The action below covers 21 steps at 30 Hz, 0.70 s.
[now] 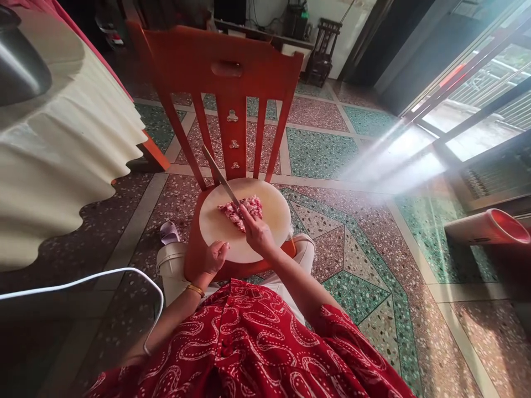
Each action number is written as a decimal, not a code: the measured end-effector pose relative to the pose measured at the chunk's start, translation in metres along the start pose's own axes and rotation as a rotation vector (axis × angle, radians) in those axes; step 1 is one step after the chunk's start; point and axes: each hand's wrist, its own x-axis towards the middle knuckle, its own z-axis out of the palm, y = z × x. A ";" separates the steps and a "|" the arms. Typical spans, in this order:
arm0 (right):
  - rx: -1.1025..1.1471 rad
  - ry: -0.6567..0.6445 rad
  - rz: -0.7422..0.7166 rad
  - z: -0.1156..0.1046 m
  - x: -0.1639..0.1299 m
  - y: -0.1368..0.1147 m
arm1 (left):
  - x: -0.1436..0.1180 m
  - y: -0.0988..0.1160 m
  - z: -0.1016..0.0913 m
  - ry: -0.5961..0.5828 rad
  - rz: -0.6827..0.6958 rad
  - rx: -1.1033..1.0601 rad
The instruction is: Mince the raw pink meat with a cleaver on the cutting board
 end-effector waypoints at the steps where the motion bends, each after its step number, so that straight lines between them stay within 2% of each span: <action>1: -0.039 -0.094 0.033 0.004 -0.002 0.001 | 0.000 0.001 0.000 0.000 -0.013 -0.007; 3: -0.124 -0.274 0.116 0.010 -0.006 0.005 | -0.001 0.002 -0.002 -0.001 -0.040 -0.019; 4: -0.147 -0.320 0.143 0.010 -0.007 0.006 | -0.001 0.003 -0.002 -0.002 -0.050 -0.020; 5: -0.154 -0.318 0.151 0.009 -0.007 0.005 | -0.001 0.003 -0.003 -0.005 -0.054 -0.016; 9: -0.070 -0.082 0.041 -0.002 0.004 -0.008 | 0.000 0.002 -0.002 -0.023 -0.011 0.019; 11: -0.053 -0.024 -0.003 0.000 0.010 -0.013 | 0.000 0.002 -0.002 -0.011 -0.005 0.019; 13: -0.078 -0.118 -0.001 0.005 0.011 -0.012 | -0.001 0.001 -0.001 0.002 -0.022 -0.002; 16: -0.142 -0.325 0.083 0.007 0.005 -0.004 | -0.002 0.001 -0.001 0.004 -0.031 -0.031; 17: -0.149 -0.341 0.105 0.004 0.004 -0.003 | -0.002 0.001 -0.001 0.000 -0.021 -0.028; 21: -0.087 -0.152 0.044 -0.001 0.005 -0.009 | 0.000 0.000 0.000 0.003 0.028 0.013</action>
